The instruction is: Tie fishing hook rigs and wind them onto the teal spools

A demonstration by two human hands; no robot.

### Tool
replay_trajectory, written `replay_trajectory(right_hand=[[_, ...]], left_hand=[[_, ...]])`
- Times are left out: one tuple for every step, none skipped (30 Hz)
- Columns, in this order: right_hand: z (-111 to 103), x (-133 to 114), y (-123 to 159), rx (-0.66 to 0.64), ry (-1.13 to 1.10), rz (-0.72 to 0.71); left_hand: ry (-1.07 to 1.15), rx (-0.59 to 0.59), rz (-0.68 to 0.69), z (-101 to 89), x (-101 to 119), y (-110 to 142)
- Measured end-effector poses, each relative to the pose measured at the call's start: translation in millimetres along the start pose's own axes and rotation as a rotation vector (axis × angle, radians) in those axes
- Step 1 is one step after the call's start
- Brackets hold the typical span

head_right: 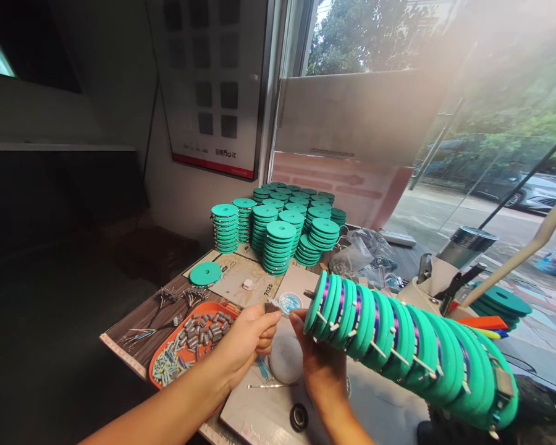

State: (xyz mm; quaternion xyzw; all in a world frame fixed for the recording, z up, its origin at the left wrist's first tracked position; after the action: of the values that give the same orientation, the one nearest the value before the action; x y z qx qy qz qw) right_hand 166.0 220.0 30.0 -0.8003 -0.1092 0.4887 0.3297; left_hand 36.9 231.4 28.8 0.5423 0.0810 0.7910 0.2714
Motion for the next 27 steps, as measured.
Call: replay_trajectory(right_hand=[[0.3, -0.1, -0.1, -0.002, -0.001, 0.003], [0.9, -0.1, -0.1, -0.007, -0.005, 0.013], [1.6, -0.2, 0.0, -0.011, -0.01, 0.025], [1.9, -0.6, 0.0, -0.008, -0.011, 0.034], [2.3, -1.0, -0.1, -0.007, -0.013, 0.043], [2.9, -1.6, -0.1, -0.009, -0.015, 0.051], [3.4, -2.3, -0.3, -0.013, -0.017, 0.056], [3.8, -3.2, -0.5, -0.018, -0.02, 0.059], [4.1, -4.1, -0.7, -0.023, -0.024, 0.061], [4.3, -5.0, -1.0, -0.03, -0.028, 0.063], [4.3, -6.0, -1.2, -0.036, -0.032, 0.065], [4.2, -7.1, -1.4, -0.041, -0.034, 0.066], [4.2, -8.1, -1.5, -0.046, -0.038, 0.069], [4.2, -9.1, -1.7, -0.051, -0.044, 0.072], [4.2, -10.0, -1.8, -0.052, -0.05, 0.076], [4.4, -10.8, -2.1, -0.054, -0.057, 0.078], [4.6, -11.3, -2.3, -0.052, -0.064, 0.081], [5.3, -11.2, -2.5, -0.053, -0.075, 0.087], [6.2, -10.3, -2.5, -0.052, -0.089, 0.098], [7.4, -8.8, -2.3, -0.051, -0.108, 0.113], [8.8, -6.8, -2.0, -0.049, -0.135, 0.13], [10.4, -4.5, -1.5, -0.05, -0.163, 0.15], [12.1, -2.3, -0.9, -0.053, -0.19, 0.169], [14.0, -0.5, -0.3, -0.067, -0.211, 0.185], [15.8, 0.7, 0.2, -0.087, -0.225, 0.199], [17.1, 1.2, 0.6, -0.105, -0.234, 0.211], [18.0, 1.1, 0.9, -0.125, -0.238, 0.221]], left_hand=[[-0.002, 0.005, 0.01, 0.6, 1.1, 0.9], [-0.003, 0.011, 0.018, 1.1, 2.2, 1.6], [-0.005, 0.017, 0.026, 1.5, 3.2, 2.3], [-0.007, 0.023, 0.033, 1.8, 4.2, 2.8], [-0.009, 0.028, 0.039, 2.0, 5.0, 3.1], [-0.011, 0.032, 0.043, 2.1, 5.6, 3.2], [-0.013, 0.036, 0.046, 2.0, 5.9, 3.3], [-0.014, 0.04, 0.048, 1.8, 6.0, 3.2], [-0.015, 0.044, 0.05, 1.4, 5.9, 3.2], [-0.015, 0.048, 0.051, 1.0, 5.7, 3.1], [-0.016, 0.052, 0.052, 0.6, 5.5, 2.9], [-0.017, 0.055, 0.054, 0.2, 5.2, 2.7], [-0.019, 0.057, 0.057, 0.0, 4.9, 2.3], [-0.02, 0.058, 0.059, -0.2, 4.8, 1.9], [-0.023, 0.058, 0.062, -0.1, 4.7, 1.5], [-0.026, 0.058, 0.064, 0.0, 4.8, 1.0], [-0.029, 0.058, 0.067, 0.2, 5.2, 0.7], [-0.031, 0.059, 0.071, 0.4, 5.7, 0.5], [-0.034, 0.06, 0.076, 0.7, 6.4, 0.5], [-0.037, 0.062, 0.082, 1.1, 7.3, 0.8], [-0.039, 0.062, 0.09, 1.6, 8.4, 1.1], [-0.042, 0.063, 0.099, 2.1, 9.5, 1.6], [-0.045, 0.064, 0.108, 2.6, 10.5, 2.1], [-0.049, 0.067, 0.118, 2.9, 11.5, 2.5], [-0.054, 0.072, 0.129, 2.9, 12.3, 2.9], [-0.059, 0.075, 0.139, 2.8, 13.0, 3.0], [-0.065, 0.079, 0.15, 2.5, 13.6, 3.1]])
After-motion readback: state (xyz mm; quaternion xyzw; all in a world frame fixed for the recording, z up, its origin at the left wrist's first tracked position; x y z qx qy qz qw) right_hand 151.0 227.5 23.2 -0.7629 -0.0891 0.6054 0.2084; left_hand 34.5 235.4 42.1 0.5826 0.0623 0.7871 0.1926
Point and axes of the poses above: each hand's wrist, its own y-axis away from the middle knuckle, its own z-axis out of the palm, x = y × z, the point moved 6 cm from there along -y, towards the middle knuckle, and after that the axes turned 13 degrees about -z, right-handed, at the moved point
